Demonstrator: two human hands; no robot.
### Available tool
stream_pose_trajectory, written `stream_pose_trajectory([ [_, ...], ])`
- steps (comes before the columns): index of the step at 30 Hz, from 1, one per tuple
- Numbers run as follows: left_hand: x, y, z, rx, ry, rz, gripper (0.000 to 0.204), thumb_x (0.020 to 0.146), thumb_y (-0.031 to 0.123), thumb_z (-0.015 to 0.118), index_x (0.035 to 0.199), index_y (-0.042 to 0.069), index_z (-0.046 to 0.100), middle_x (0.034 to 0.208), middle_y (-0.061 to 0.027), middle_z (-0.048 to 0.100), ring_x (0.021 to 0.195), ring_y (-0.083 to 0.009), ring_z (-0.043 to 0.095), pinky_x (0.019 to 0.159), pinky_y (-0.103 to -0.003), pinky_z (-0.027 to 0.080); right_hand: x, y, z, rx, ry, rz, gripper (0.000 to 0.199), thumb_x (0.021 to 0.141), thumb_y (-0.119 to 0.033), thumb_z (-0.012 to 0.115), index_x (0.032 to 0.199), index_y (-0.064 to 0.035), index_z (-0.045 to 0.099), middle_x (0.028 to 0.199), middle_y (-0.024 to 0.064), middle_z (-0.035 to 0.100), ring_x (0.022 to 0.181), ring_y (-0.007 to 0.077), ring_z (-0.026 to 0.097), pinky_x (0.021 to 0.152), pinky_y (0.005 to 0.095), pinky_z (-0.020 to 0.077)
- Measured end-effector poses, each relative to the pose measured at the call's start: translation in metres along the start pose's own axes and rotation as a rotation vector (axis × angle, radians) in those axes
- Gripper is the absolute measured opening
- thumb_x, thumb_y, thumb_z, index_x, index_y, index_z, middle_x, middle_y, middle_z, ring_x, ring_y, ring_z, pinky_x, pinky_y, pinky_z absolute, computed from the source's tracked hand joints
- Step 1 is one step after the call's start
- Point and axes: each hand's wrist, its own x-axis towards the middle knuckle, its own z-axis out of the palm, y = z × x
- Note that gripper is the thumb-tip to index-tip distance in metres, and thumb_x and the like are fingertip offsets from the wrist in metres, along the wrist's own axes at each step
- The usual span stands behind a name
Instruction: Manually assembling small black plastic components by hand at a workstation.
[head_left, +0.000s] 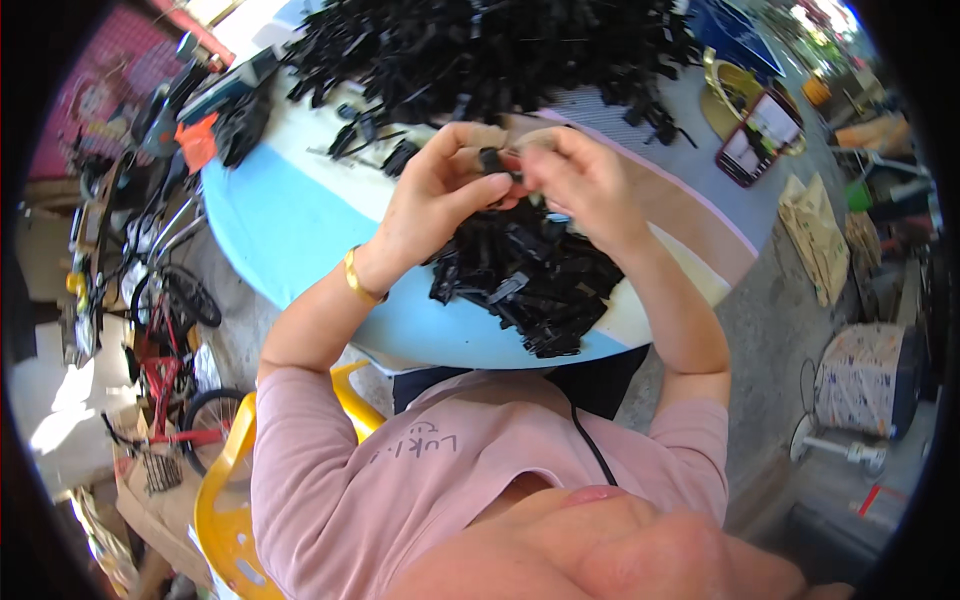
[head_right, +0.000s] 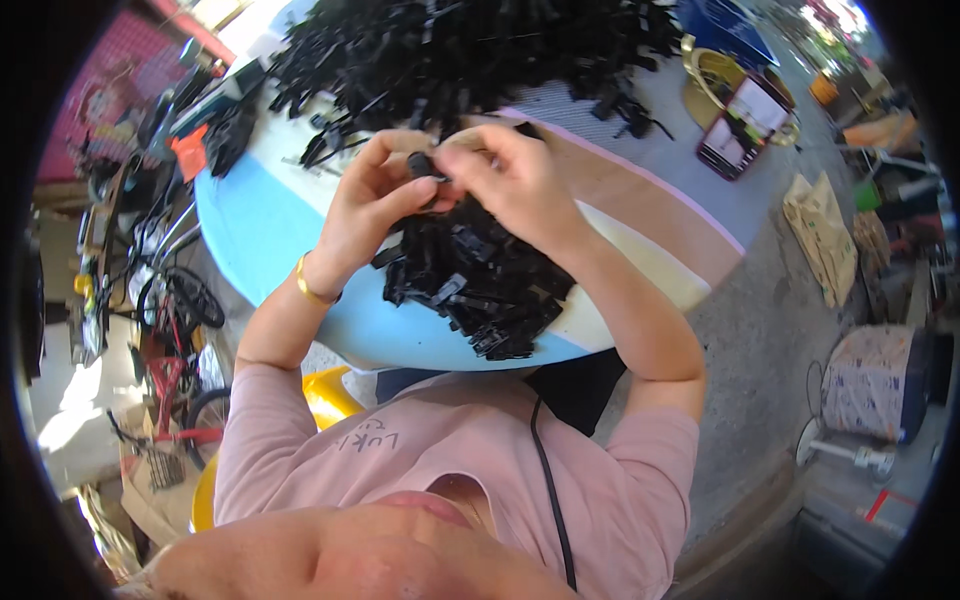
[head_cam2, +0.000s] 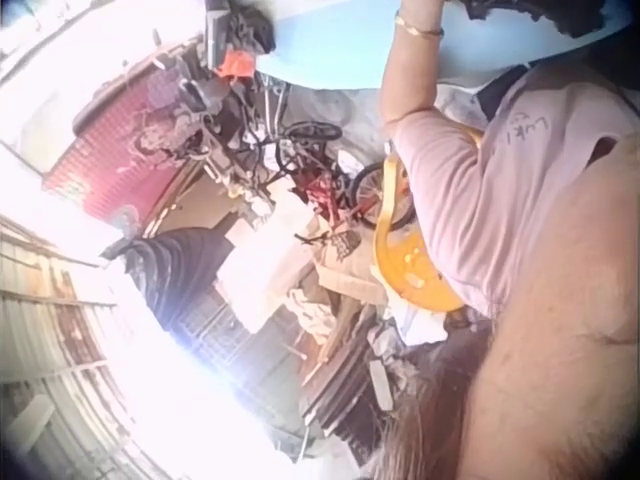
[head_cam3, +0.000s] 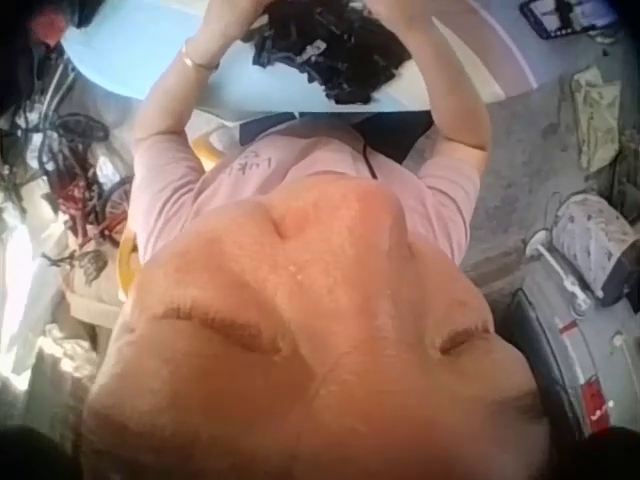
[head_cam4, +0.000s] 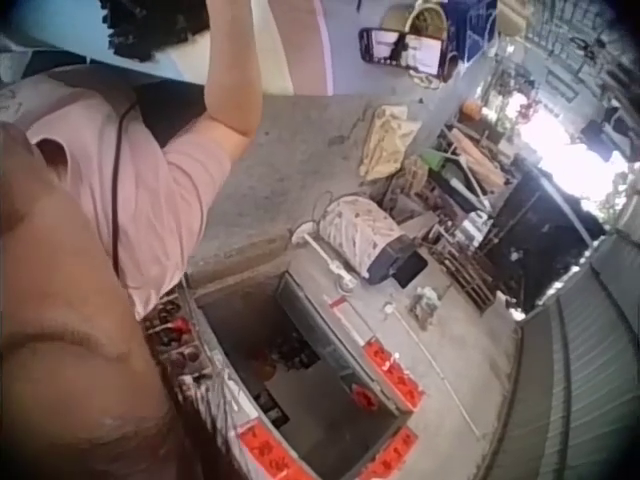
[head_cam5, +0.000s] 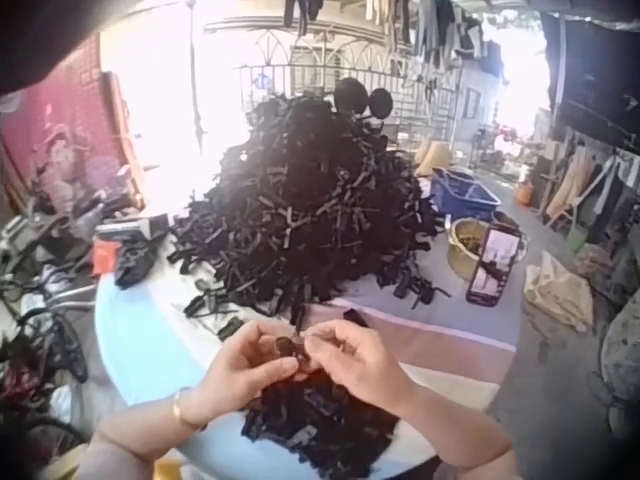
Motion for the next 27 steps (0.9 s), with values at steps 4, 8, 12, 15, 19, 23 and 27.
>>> stream_pose_trajectory([
  [4,0.003,-0.003,-0.007,0.09,0.028,0.071,0.03,0.083,0.0,0.058,0.11,0.001,0.044,0.094,-0.0079,0.059,0.083,-0.012,0.059,0.074,-0.024,0.05,-0.004,0.001,0.003,-0.089,-0.016,0.026,0.016,0.09,-0.011,0.049,0.097,0.0003,0.058,0.07,-0.0002,0.055,0.05,-0.0002,0.036,0.043,0.0143,0.0265],
  [8,-0.001,-0.003,-0.004,0.134,0.028,0.123,0.031,0.083,0.0,0.059,0.11,0.001,0.044,0.096,-0.0076,0.058,0.084,-0.0114,0.058,0.077,-0.024,0.049,-0.003,0.001,0.006,-0.191,-0.037,-0.031,0.018,0.09,-0.01,0.049,0.1,0.0005,0.06,0.066,-0.0003,0.054,0.049,-0.0002,0.035,0.043,0.0143,0.0258],
  [12,0.0,-0.009,-0.003,0.083,0.074,0.233,0.029,0.081,0.003,0.063,0.106,0.001,0.047,0.092,-0.0042,0.059,0.081,-0.0075,0.057,0.072,-0.021,0.049,-0.005,0.001,0.01,-0.202,-0.046,-0.003,0.018,0.091,-0.01,0.048,0.1,0.0006,0.06,0.065,-0.0002,0.053,0.048,-0.0003,0.034,0.043,0.0143,0.025],
  [15,-0.001,-0.012,-0.007,0.312,0.111,0.312,0.024,0.079,0.002,0.064,0.099,0.001,0.051,0.087,-0.0037,0.06,0.076,-0.0059,0.058,0.067,-0.022,0.049,-0.006,0.0,0.013,-0.194,-0.028,0.062,0.018,0.091,-0.01,0.047,0.099,0.0009,0.059,0.064,-0.0004,0.052,0.048,-0.0004,0.033,0.042,0.0142,0.0244],
  [19,-0.002,-0.018,-0.002,0.494,0.186,0.465,0.021,0.077,0.002,0.066,0.093,-0.001,0.053,0.082,-0.0056,0.061,0.069,-0.0081,0.059,0.06,-0.024,0.049,-0.008,0.004,0.012,-0.185,-0.017,0.082,0.018,0.091,-0.011,0.048,0.097,0.0004,0.06,0.065,-0.001,0.052,0.049,-0.0002,0.034,0.043,0.0146,0.0249],
  [23,0.003,-0.014,-0.005,0.811,0.196,0.666,0.03,0.073,0.004,0.069,0.098,0.001,0.055,0.081,-0.0096,0.061,0.064,-0.0179,0.06,0.055,-0.026,0.048,-0.001,-0.004,-0.002,-0.421,-0.042,-0.028,0.014,0.089,-0.009,0.05,0.092,0.0001,0.06,0.066,-0.0021,0.053,0.055,0.0022,0.043,0.049,0.0165,0.034],
  [27,-0.005,0.002,0.009,0.839,0.094,0.432,0.041,0.072,0.012,0.071,0.109,0.006,0.055,0.08,-0.009,0.059,0.066,-0.023,0.058,0.058,-0.029,0.048,0.015,-0.011,-0.048,-0.462,0.247,-0.197,0.009,0.085,-0.007,0.056,0.087,0.0005,0.06,0.072,-0.0006,0.058,0.064,0.0059,0.052,0.059,0.0204,0.0433],
])
